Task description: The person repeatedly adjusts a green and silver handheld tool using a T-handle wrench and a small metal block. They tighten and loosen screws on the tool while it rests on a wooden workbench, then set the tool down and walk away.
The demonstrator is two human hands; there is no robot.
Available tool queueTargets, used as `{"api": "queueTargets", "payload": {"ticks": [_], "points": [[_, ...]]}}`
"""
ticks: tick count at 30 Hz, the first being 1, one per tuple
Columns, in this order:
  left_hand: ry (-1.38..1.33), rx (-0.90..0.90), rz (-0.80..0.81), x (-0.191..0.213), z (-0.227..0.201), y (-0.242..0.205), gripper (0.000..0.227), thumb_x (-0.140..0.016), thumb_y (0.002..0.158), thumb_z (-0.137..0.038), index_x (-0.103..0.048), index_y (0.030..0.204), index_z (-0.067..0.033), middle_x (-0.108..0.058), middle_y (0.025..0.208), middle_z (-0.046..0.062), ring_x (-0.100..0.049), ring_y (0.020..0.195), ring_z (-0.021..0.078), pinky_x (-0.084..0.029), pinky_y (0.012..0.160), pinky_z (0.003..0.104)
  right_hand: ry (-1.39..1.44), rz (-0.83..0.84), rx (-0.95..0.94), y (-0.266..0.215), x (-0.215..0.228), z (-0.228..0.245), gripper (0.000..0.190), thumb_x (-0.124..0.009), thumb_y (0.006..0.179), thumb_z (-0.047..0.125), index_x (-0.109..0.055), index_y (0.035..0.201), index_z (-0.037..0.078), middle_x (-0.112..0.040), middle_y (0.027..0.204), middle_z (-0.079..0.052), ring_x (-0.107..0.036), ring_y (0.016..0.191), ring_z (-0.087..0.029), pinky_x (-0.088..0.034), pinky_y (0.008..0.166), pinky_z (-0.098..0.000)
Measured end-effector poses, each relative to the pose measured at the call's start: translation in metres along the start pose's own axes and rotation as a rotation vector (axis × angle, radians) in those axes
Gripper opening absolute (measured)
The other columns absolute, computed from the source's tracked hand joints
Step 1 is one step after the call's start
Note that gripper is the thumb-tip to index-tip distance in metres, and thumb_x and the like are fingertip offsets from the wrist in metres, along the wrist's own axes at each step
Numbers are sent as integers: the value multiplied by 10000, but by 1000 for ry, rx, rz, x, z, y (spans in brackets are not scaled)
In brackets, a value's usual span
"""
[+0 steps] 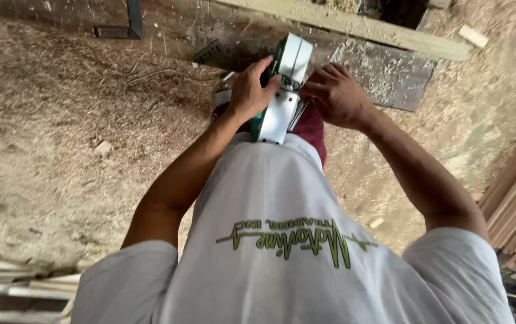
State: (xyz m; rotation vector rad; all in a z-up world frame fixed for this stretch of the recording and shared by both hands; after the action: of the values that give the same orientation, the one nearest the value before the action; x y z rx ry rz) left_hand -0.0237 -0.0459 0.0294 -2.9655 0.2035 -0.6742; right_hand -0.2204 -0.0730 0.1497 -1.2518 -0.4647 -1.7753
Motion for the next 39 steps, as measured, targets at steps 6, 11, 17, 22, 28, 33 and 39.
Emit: {"api": "queueTargets", "payload": {"ticks": [6, 11, 17, 22, 28, 33, 39], "points": [[-6, 33, -12, 1, 18, -3, 553, -708, 979, -359, -582, 1398, -21, -694, 1255, 200, -690, 1137, 364, -554, 975, 440, -113, 32, -44, 26, -9, 13, 179, -689, 1046, 137, -782, 1187, 199, -703, 1086, -68, -609, 1105, -239, -442, 1133, -442], [-12, 60, 33, 4, 15, -4, 582, -685, 982, -385, -557, 1410, -12, -672, 1268, 217, -687, 1110, 360, -555, 924, 446, -175, 20, -3, 31, -8, 19, 298, -656, 1009, -7, -775, 1177, 208, -728, 1123, -25, -653, 1147, -208, -460, 1158, -406], [-21, 217, 171, 11, 1, -4, 558, -644, 986, -393, -564, 1428, -61, -693, 1237, 185, -724, 1051, 323, -586, 903, 438, -388, 35, 150, 39, -1, 32, 382, -674, 970, 32, -788, 1270, 239, -728, 1130, -33, -633, 1208, -243, -413, 1228, -410], [25, 12, -19, 30, -6, 13, 556, -737, 936, -343, -595, 1363, -17, -688, 1204, 224, -691, 1073, 384, -562, 894, 481, -427, 23, 116, 53, 1, 25, 261, -679, 995, 33, -779, 1120, 239, -732, 1242, 6, -612, 1314, -218, -424, 1246, -377], [-8, 32, 42, 16, 11, 12, 571, -709, 969, -337, -551, 1404, -2, -672, 1255, 217, -699, 1086, 352, -571, 911, 442, -325, -76, 70, 48, 5, 31, 307, -704, 927, 58, -786, 1153, 249, -765, 1196, 18, -645, 1250, -207, -513, 1151, -366], [-86, 118, 154, 15, 0, 1, 571, -679, 1003, -310, -503, 1455, -9, -668, 1241, 187, -699, 1040, 290, -552, 889, 429, 106, 19, -324, 39, 0, 25, 117, -727, 1016, 176, -779, 1120, 166, -783, 1027, -32, -731, 869, -181, -613, 718, -362], [196, -312, -69, 41, -49, -6, 591, -766, 790, -163, -614, 1324, 39, -605, 1070, 220, -586, 1006, 357, -474, 845, 495, 1078, -181, -831, 17, -36, 5, 307, -679, 1019, 261, -645, 1155, -12, -747, 913, -143, -756, 705, -156, -673, 628, -318]]}}
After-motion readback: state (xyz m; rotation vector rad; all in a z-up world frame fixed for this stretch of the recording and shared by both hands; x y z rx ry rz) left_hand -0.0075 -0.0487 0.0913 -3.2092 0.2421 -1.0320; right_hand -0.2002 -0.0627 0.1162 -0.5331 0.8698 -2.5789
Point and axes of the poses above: each hand's wrist, its own y-axis towards the middle knuckle, its own x-axis out of the back of the hand, z = x × y, the point moved 5 cm from there along y, towards the middle knuckle
